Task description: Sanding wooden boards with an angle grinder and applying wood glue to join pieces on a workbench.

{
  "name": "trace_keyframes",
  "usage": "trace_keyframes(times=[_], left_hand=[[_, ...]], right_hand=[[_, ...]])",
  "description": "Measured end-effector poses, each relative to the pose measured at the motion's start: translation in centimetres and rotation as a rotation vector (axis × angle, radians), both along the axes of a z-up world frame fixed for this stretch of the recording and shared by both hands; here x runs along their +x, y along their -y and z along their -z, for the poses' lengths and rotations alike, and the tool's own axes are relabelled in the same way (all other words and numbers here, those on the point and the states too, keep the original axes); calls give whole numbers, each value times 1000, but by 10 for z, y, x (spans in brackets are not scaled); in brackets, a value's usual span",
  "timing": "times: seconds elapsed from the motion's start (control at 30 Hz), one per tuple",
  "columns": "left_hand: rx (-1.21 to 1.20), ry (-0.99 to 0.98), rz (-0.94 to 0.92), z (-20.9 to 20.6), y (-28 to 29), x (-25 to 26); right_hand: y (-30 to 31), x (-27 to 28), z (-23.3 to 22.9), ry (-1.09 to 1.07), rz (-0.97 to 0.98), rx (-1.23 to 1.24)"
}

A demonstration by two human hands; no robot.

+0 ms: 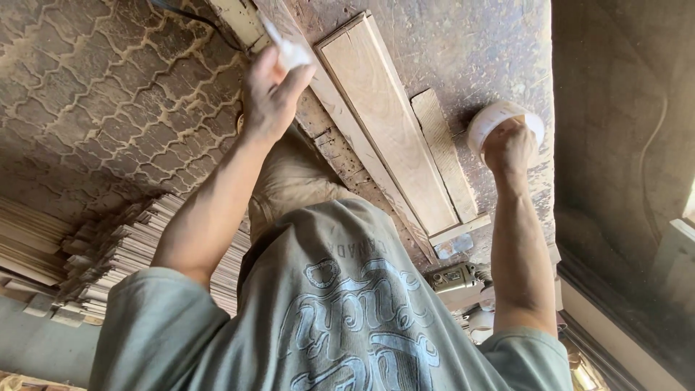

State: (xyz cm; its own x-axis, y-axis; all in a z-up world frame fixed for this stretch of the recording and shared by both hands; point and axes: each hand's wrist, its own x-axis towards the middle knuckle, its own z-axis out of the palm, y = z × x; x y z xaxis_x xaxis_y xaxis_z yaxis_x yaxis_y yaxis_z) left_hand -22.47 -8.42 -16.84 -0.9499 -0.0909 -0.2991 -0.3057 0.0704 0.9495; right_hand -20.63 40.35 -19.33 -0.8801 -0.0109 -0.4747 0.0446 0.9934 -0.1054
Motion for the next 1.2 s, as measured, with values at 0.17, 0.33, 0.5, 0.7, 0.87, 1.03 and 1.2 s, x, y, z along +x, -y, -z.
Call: trace_keyframes(times=[0.17,0.33,0.5,0.7,0.87,1.03,1.2], left_hand=[[52,-115,-77,-8,9,39],[75,-65,-104,0,7,58],[45,-30,-60,-15,-1,51],[-60,-4,32,-29,12,47],[-54,38,40,-24,24,37],[-167,-4,95,-16,30,21],[-329,-88,177,-22,28,0]], right_hand=[[22,8,-52,-374,13,-56],[105,15,-43,-631,0,-373],[231,-24,39,-626,-243,-625],[297,-87,37,-747,-439,-240],[283,-1,42,-229,-461,-175],[291,-4,41,-143,-406,-199],[315,-14,26,227,-690,-24]])
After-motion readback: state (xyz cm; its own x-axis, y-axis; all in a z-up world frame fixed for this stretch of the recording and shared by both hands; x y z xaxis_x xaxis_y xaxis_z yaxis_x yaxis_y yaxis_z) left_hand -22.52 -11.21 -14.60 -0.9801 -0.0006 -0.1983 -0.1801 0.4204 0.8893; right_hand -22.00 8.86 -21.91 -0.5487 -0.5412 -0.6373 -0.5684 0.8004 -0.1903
